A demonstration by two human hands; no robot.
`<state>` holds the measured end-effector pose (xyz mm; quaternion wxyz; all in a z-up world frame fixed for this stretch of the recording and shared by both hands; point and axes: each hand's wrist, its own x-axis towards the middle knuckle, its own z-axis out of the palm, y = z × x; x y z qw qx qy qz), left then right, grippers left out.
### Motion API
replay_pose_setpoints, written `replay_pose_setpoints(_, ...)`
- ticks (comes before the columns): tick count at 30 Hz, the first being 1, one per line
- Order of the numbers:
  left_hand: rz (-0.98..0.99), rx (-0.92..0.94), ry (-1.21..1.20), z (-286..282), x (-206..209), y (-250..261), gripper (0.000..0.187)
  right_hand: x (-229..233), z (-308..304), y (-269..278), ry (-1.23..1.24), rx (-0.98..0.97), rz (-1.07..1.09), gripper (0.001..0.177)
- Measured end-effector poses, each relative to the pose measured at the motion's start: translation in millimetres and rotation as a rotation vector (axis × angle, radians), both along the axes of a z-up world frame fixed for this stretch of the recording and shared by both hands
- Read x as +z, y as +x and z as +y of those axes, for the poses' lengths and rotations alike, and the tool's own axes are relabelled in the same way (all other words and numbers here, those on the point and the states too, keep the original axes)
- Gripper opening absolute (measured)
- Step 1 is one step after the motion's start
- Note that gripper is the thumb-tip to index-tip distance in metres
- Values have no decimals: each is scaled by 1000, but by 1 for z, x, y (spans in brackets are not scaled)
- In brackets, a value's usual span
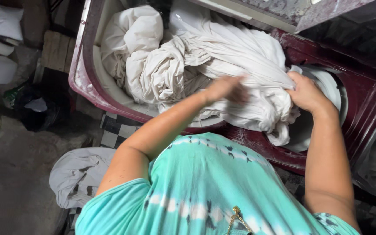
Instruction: The person washes laundry by hand in a two-tub washing machine, wrings out the clothes, and transfers them between the tubs.
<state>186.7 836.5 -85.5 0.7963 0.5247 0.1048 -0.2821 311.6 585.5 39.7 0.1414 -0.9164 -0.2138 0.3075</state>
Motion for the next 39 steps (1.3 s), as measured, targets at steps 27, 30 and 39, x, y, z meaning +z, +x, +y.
replay_pose_setpoints(27,234,836,546,104,-191,-4,93,-149,203,-26,-313,485,-220,17)
replay_pose_setpoints(30,127,805,362,105,-146,-73,21,-112,179,-66,-218,582,-200,18)
replay_pose_setpoints(39,63,950,281,170,-2,-176,37,66,116,-77,19,350,-134,33)
